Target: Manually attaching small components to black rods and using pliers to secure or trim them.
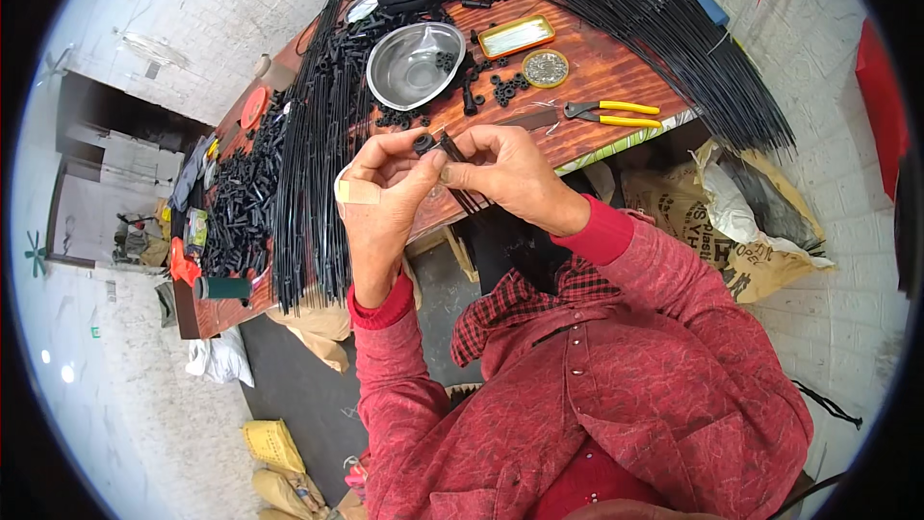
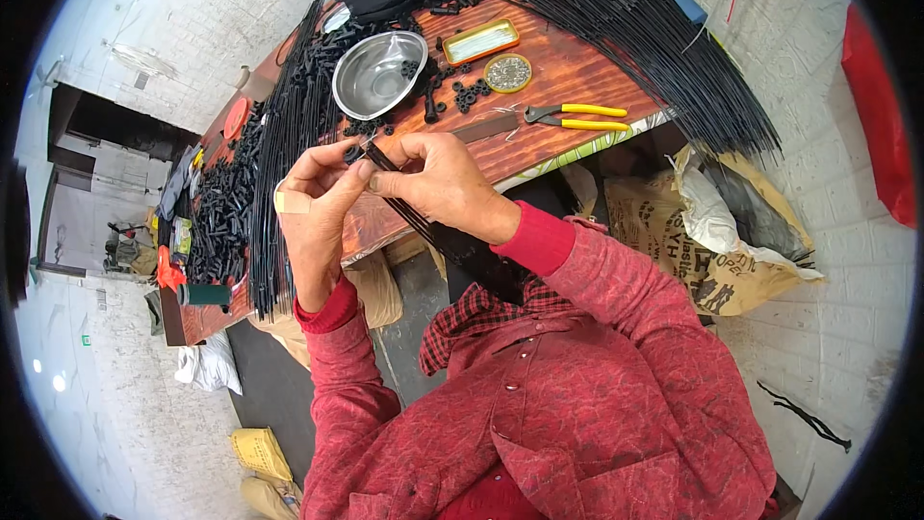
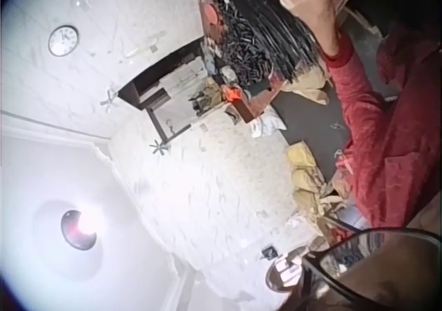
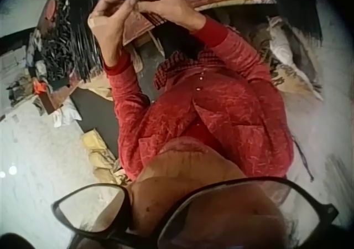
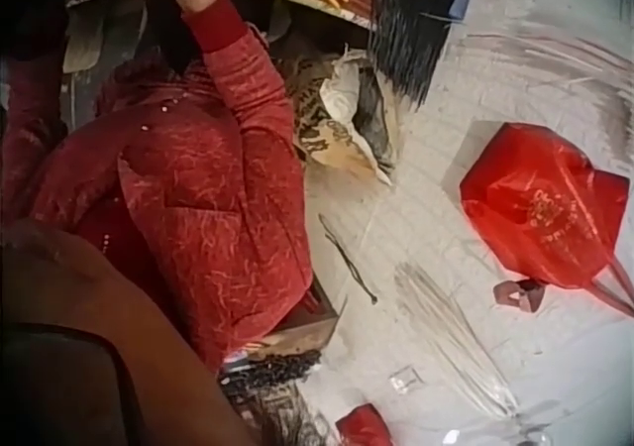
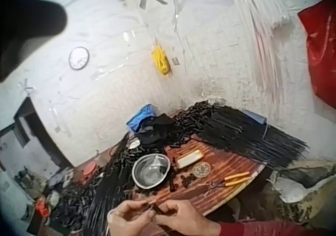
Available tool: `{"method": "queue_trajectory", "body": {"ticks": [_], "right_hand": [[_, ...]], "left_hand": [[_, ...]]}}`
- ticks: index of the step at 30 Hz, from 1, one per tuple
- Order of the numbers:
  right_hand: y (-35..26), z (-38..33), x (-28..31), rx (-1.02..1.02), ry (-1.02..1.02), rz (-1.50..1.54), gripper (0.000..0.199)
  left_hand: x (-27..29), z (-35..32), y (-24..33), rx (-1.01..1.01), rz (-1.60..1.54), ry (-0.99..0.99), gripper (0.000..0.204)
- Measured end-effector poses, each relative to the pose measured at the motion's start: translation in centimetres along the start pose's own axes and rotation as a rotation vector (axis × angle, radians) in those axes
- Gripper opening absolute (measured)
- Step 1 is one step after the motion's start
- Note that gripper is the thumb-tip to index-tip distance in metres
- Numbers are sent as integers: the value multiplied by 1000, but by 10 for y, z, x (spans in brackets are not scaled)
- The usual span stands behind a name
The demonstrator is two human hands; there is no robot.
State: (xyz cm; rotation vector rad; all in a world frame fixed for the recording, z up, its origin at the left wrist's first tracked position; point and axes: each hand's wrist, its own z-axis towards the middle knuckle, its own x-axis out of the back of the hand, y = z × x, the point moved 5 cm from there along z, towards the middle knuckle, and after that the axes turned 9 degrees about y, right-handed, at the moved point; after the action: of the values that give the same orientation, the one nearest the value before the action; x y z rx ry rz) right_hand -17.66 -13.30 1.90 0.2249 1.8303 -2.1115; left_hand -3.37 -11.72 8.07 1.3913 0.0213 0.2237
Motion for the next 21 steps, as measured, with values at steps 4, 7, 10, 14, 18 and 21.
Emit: {"method": "queue_trajectory", "body": {"ticks": [4, 7, 10, 14, 18, 21], "right_hand": [[0, 1, -1, -63, -95, 4, 19], [-2, -4, -6, 32, -148, -25, 21], [-8, -6, -6, 35, -141, 21, 20], [0, -3, 0, 19, -139, 2, 19], [4, 5, -1, 20, -182, -11, 18], [0, 9, 0, 46, -222, -142, 19]], "left_hand": [[2, 2, -3, 7, -66, -40, 26], [10, 7, -10, 1, -89, -76, 27], [18, 9, -18, 17, -163, -93, 30], [20, 15, -26, 51, -253, -113, 32], [22, 17, -30, 59, -250, -119, 33], [20, 18, -32, 39, -233, -108, 33]]}}
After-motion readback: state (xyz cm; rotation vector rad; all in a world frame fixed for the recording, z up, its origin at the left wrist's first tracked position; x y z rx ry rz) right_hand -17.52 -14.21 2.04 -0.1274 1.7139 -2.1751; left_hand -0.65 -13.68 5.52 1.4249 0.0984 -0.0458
